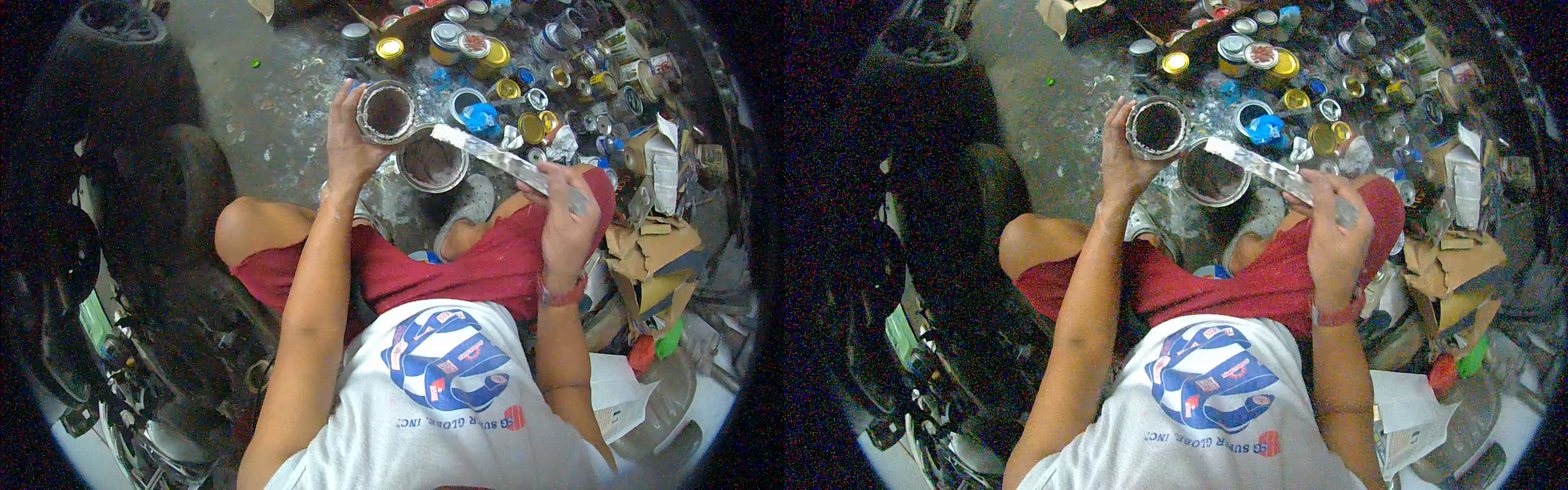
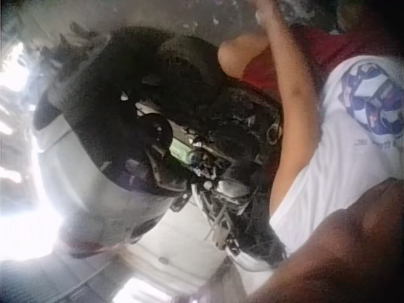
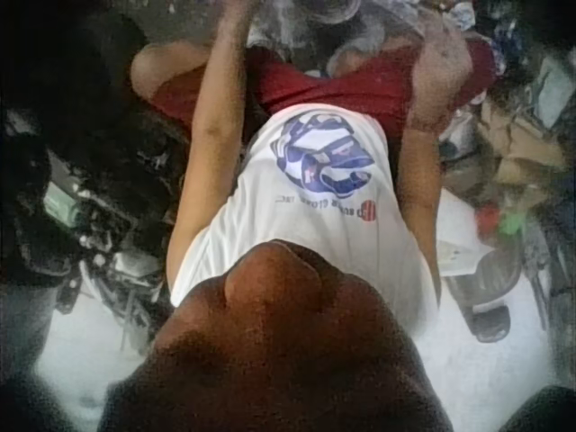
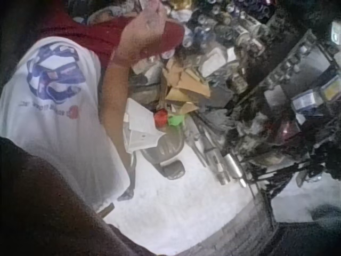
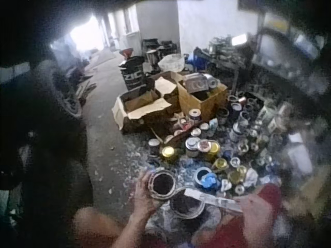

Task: The person sits on the floor and uses a metal spatula to scrape and mix a dark paste inside a small metal can. They repeatedly scrape the sides and bottom of the can to blend the contents.

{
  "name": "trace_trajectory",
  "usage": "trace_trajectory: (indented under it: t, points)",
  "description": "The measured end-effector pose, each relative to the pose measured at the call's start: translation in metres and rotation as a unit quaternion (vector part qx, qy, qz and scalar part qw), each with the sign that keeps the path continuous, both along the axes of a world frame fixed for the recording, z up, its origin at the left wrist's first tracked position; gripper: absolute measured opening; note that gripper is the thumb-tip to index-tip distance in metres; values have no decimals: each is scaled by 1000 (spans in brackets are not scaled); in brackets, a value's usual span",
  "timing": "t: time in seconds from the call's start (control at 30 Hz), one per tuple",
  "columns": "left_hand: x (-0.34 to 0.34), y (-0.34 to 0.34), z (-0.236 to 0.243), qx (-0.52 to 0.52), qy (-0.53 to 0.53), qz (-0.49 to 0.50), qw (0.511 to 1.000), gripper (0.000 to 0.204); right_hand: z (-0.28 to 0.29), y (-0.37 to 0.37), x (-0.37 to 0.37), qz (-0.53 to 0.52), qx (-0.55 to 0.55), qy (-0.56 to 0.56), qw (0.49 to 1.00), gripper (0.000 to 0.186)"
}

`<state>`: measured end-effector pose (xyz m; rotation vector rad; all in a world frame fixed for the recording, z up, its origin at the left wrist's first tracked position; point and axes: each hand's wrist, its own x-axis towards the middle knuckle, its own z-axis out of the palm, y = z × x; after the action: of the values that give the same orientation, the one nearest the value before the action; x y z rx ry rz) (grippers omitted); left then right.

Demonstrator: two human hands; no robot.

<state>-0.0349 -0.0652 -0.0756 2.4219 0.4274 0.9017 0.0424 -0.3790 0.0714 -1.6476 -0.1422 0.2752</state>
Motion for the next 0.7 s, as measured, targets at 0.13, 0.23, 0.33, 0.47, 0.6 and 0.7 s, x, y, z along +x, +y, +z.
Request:
trace_trajectory:
  t: [0.13, 0.23, 0.33, 0.47, 0.6, 0.7]
  points:
    - [2, -1, -4, -163, 20, -47, 985, 124, 42, -3, -22, -1, -114, -144, 983, 24]
    - [7, -10, 3, -202, 24, -81, 976, 126, 59, 15, -28, 124, -159, -299, 933, 22]
    - [9, -18, 11, -200, -6, -122, 972, 122, 44, 41, -22, 217, -173, -352, 894, 31]
    - [13, -28, 25, -151, -36, -179, 972, 118, 21, 59, -14, 256, -223, -412, 846, 34]
    - [11, -28, 19, -114, -71, -185, 973, 115, 20, 64, -22, 261, -275, -400, 834, 26]
    - [10, -29, 15, -76, -75, -183, 977, 115, 21, 65, -29, 252, -288, -368, 847, 21]
